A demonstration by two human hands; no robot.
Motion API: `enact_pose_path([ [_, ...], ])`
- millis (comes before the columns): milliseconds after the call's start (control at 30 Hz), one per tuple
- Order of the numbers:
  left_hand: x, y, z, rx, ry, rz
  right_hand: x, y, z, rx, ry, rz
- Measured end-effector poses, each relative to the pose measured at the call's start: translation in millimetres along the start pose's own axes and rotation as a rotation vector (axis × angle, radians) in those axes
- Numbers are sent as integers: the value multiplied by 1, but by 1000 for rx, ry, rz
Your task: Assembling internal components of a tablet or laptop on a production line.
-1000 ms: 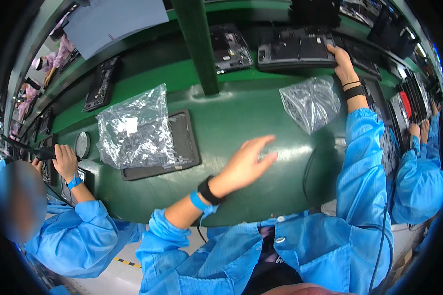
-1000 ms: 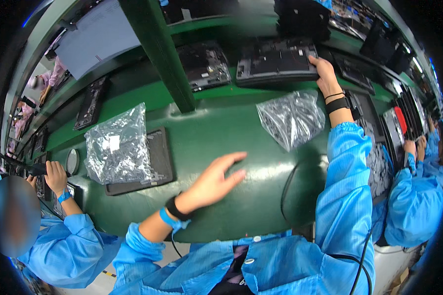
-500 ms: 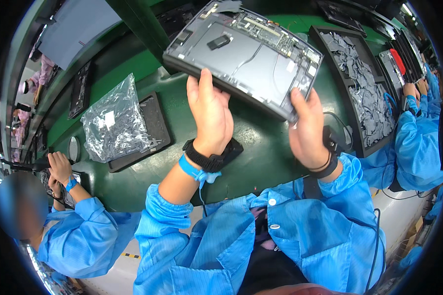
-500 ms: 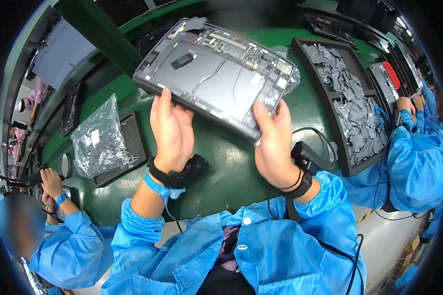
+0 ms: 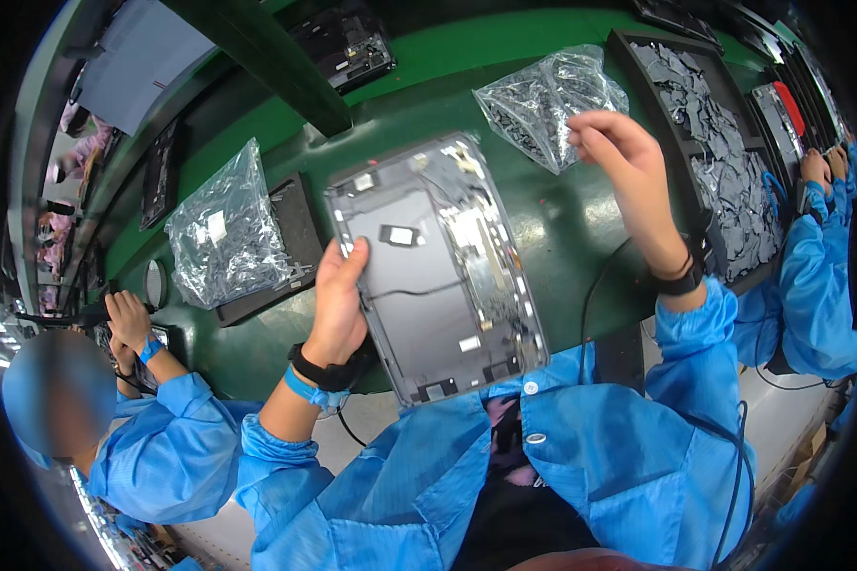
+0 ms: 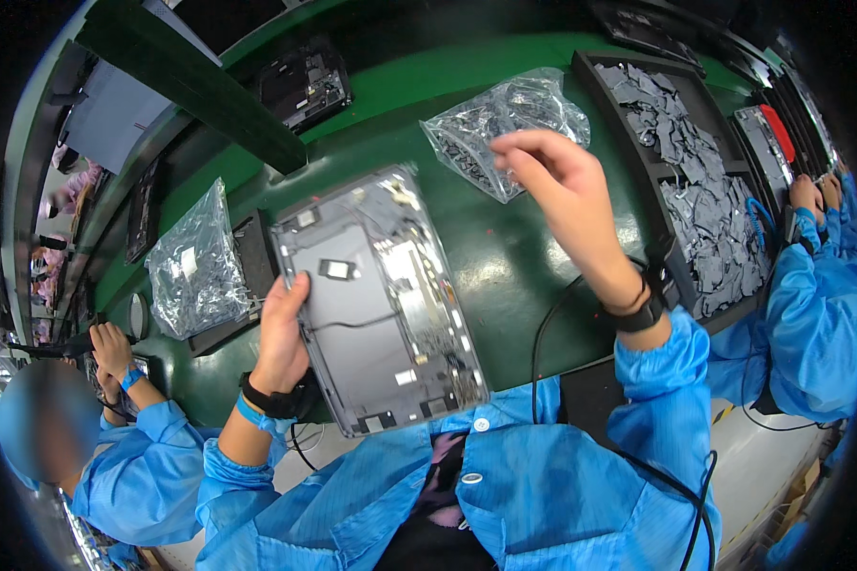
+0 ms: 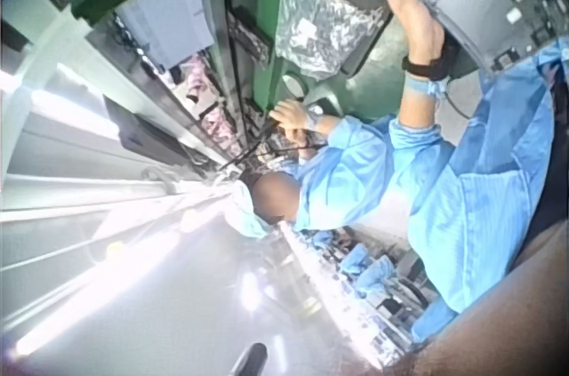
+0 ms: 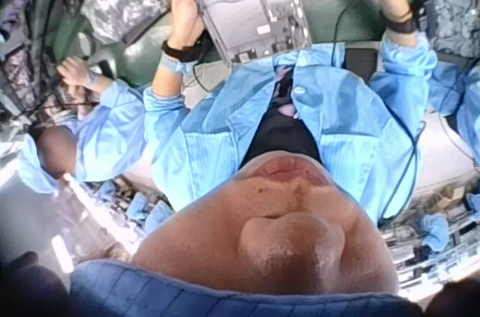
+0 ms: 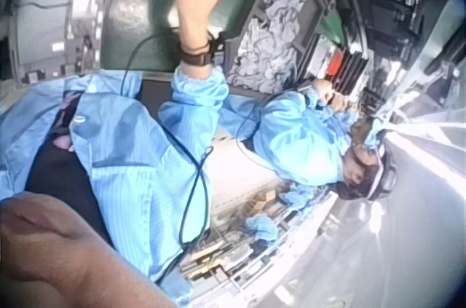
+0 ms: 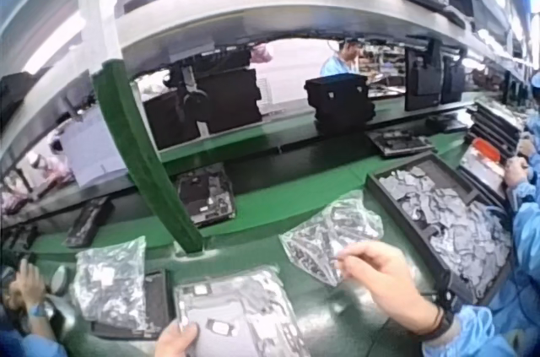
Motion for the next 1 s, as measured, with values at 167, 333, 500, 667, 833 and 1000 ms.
enact_pose_path([
  [167,-13,-10,20,132,94,41,-48,24,-5,101,-389,233],
  [333,-7,-5,9,47,453,137,-74,13,-33,97,-515,360],
  [500,-9,-11,-36,1,1343,132,-72,11,11,396,-636,211],
  [667,0,-3,-89,-367,1421,27,-46,34,-3,445,-935,143],
  [833,39,5,-126,-429,1486,-177,-50,50,-16,428,-963,172],
  [1000,70,0,-131,-417,1458,-222,-74,67,-29,493,-1010,208],
])
Point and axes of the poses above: each hand's wrist, its own y-axis towards the middle knuckle, its own x-axis out of the back of the hand, z = x × y, the point moved 9 cm from there along y, towards the middle knuckle, and after that the axes turned 7 degrees about -y, right-handed, at the moved point
